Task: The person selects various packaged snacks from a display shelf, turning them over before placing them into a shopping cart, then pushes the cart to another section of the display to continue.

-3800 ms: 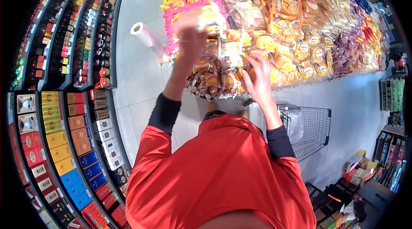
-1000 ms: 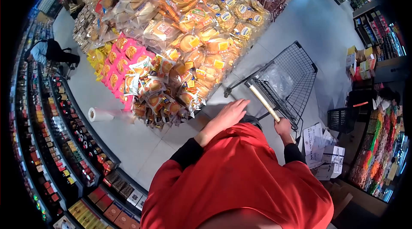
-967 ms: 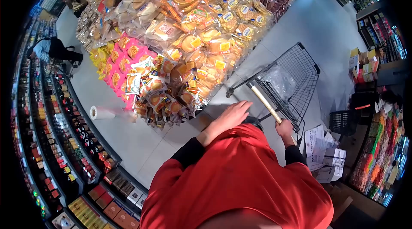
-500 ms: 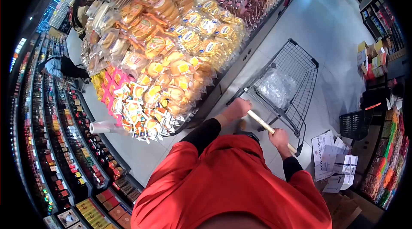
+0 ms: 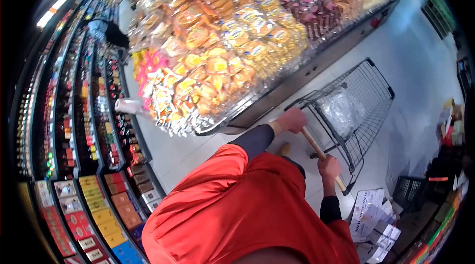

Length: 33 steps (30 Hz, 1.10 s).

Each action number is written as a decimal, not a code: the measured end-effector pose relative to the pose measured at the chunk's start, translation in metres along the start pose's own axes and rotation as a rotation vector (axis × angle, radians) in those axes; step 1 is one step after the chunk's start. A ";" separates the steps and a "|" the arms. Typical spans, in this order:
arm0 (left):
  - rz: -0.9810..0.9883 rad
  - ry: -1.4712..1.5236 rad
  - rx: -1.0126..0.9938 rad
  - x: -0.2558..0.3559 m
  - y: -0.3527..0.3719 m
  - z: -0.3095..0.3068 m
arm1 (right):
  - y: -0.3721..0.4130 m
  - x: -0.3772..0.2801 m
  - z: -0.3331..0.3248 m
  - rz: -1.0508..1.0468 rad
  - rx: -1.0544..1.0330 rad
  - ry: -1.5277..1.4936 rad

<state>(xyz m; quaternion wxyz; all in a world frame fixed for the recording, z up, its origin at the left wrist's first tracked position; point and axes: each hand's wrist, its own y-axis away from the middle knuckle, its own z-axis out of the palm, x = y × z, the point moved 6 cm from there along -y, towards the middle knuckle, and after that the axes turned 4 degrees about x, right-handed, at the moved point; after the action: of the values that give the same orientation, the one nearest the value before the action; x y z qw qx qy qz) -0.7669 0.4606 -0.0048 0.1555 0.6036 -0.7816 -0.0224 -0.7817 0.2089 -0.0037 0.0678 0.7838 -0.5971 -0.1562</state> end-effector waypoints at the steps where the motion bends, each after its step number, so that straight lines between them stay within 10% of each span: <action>1: -0.001 -0.003 -0.013 0.001 -0.006 0.007 | -0.001 0.003 -0.001 0.002 -0.014 0.025; 33: 0.175 0.032 0.050 -0.088 -0.198 -0.041 | -0.183 0.016 -0.036 0.039 0.135 -0.020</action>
<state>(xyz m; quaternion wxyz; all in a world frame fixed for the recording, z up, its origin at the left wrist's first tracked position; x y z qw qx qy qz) -0.5506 0.4969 -0.0294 0.1542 0.5370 -0.8291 0.0203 -0.5989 0.2411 -0.0258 0.0120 0.7732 -0.6222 -0.1219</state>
